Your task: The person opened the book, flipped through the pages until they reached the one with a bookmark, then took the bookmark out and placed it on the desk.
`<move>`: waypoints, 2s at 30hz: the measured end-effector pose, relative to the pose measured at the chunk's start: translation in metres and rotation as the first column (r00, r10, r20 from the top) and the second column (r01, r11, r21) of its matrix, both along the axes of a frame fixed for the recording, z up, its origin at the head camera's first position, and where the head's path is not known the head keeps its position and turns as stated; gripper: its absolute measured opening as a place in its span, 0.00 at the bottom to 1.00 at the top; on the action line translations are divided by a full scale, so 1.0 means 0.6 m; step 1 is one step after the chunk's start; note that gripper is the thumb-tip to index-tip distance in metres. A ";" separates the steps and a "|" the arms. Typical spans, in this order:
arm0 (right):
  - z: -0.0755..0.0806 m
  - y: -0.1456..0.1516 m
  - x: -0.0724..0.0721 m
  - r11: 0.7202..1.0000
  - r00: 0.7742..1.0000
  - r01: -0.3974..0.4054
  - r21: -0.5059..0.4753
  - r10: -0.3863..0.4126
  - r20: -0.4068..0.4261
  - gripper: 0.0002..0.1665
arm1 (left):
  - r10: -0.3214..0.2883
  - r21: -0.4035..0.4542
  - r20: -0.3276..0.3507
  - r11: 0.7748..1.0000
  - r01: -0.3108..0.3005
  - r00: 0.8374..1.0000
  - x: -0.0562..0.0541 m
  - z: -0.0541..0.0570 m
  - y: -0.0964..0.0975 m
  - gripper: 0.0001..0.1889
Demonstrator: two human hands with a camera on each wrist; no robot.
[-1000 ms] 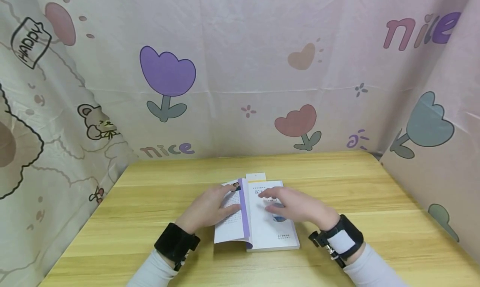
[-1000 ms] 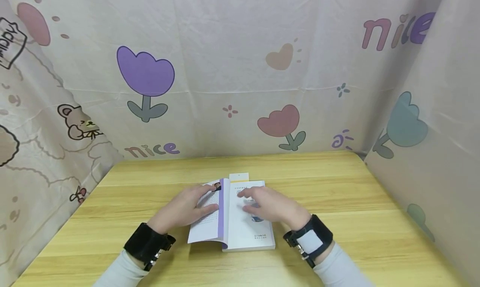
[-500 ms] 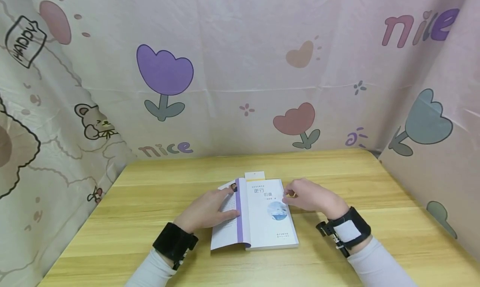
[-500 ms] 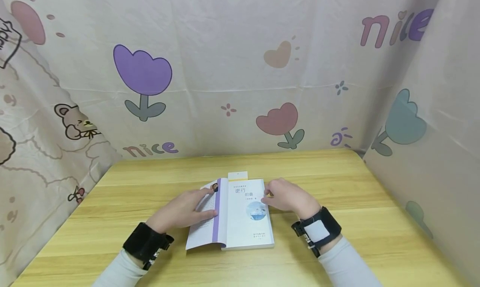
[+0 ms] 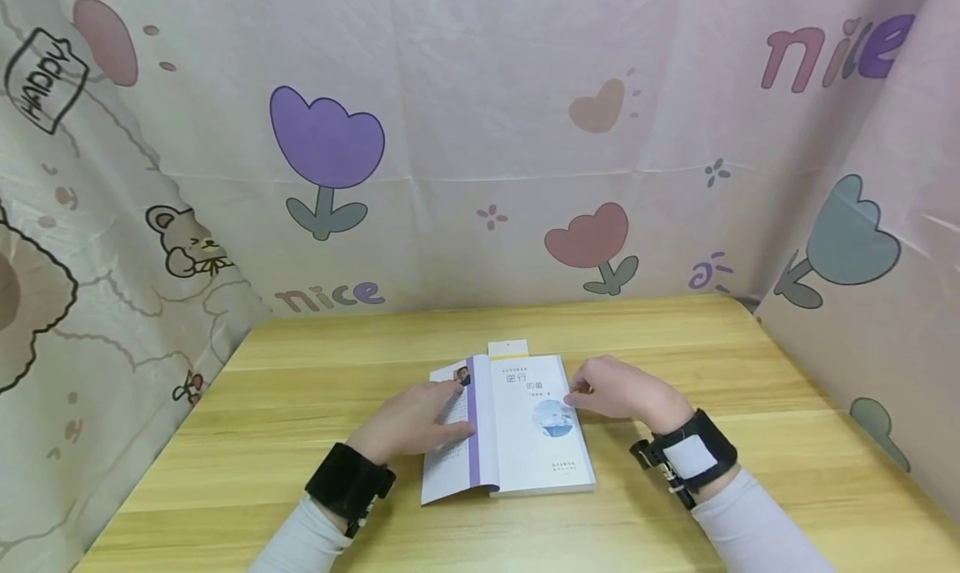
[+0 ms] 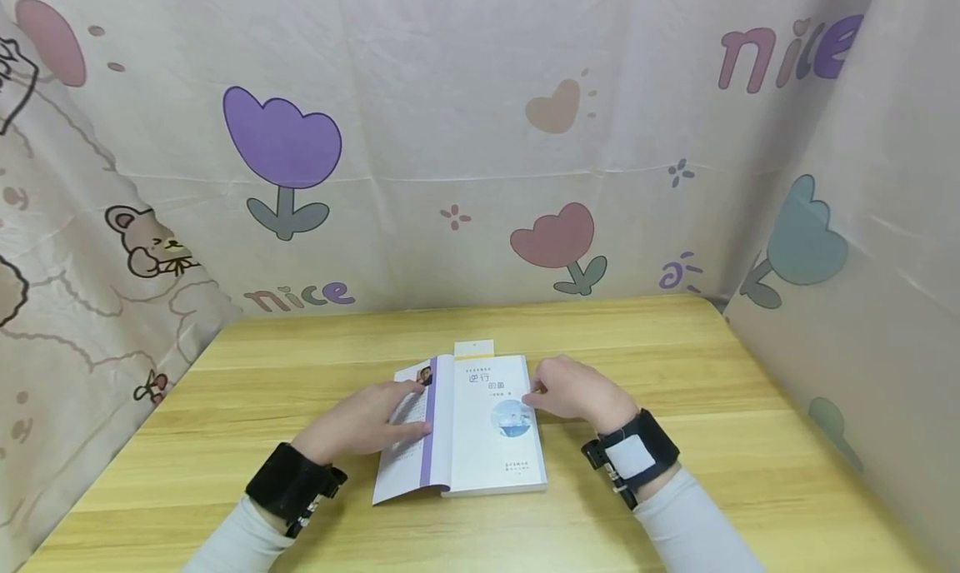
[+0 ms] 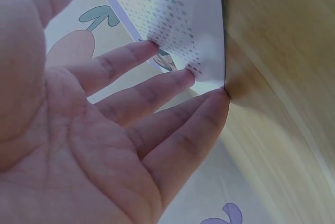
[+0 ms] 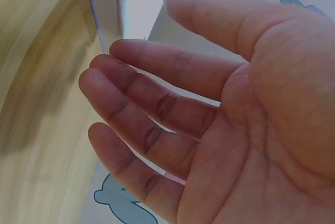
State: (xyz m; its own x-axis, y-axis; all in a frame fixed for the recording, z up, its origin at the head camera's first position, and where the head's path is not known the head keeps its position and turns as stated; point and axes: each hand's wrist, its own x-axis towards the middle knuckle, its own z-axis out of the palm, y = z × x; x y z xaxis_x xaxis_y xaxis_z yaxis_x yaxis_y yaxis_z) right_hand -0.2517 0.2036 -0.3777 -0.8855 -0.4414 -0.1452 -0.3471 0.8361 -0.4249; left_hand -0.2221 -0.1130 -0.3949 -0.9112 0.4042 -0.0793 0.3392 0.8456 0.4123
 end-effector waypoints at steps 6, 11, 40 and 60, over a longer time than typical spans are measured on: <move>-0.001 -0.005 -0.004 1.000 1.000 -0.005 -0.009 0.005 0.007 0.08 | 0.024 -0.008 0.008 1.000 -0.024 1.000 0.002 -0.004 -0.007 0.38; -0.001 -0.006 -0.007 1.000 1.000 0.005 -0.004 -0.005 -0.023 0.07 | 0.029 -0.008 0.012 1.000 -0.029 1.000 0.000 -0.010 -0.010 0.37; -0.012 -0.011 -0.012 0.980 0.968 0.173 -0.097 -0.187 -0.166 0.16 | 0.030 0.001 -0.008 1.000 -0.030 1.000 -0.002 -0.010 -0.003 0.38; -0.026 0.000 -0.023 0.984 0.971 0.171 -0.053 -0.178 -0.162 0.17 | 0.000 0.014 -0.055 1.000 0.001 0.998 -0.007 -0.020 0.001 0.39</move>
